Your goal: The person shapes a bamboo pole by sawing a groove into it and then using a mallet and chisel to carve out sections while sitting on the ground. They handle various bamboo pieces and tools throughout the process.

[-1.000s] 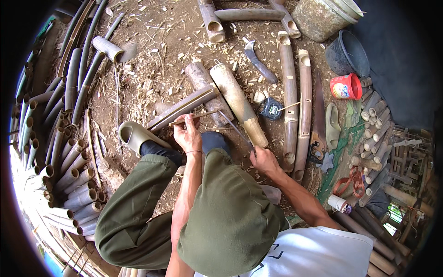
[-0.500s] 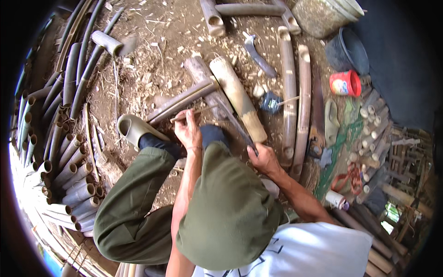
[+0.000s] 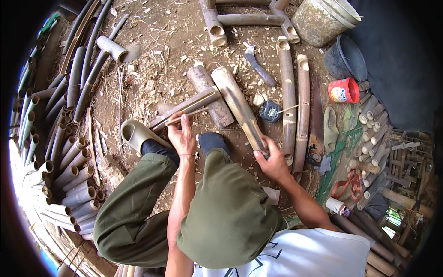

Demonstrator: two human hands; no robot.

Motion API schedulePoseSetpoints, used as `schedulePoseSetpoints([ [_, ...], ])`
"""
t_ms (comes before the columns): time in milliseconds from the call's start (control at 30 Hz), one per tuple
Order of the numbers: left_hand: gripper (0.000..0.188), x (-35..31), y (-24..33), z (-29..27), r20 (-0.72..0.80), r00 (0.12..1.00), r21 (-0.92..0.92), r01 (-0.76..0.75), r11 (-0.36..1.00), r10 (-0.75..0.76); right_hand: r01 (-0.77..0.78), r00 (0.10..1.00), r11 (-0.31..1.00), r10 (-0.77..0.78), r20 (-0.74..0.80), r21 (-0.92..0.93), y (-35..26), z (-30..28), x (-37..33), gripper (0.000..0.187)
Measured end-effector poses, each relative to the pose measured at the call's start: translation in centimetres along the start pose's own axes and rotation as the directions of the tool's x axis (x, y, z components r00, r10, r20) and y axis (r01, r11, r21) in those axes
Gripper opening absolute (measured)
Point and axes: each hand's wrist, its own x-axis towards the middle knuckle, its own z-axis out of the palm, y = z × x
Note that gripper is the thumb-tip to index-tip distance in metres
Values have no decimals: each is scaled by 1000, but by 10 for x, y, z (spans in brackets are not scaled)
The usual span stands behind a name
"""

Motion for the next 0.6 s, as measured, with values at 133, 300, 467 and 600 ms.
schedulePoseSetpoints([
  [133, 10, 43, 62, 25, 350, 882, 227, -405, 886, 314, 281, 958, 957, -285, 45, 76, 9, -28, 9, 65],
  [300, 12, 70, 82, 55, 640, 752, 461, -541, 704, 159, 174, 975, 878, -218, 49, 446, -30, -42, 22, 68],
  [467, 11, 79, 78, 69, 702, 690, 453, -622, 638, 175, 232, 958, 862, -282, 46, 450, -50, -54, 29, 67],
  [600, 10, 80, 75, 75, 706, 695, 473, -606, 640, 135, 270, 940, 861, -333, 77, 430, -55, -59, 29, 67],
])
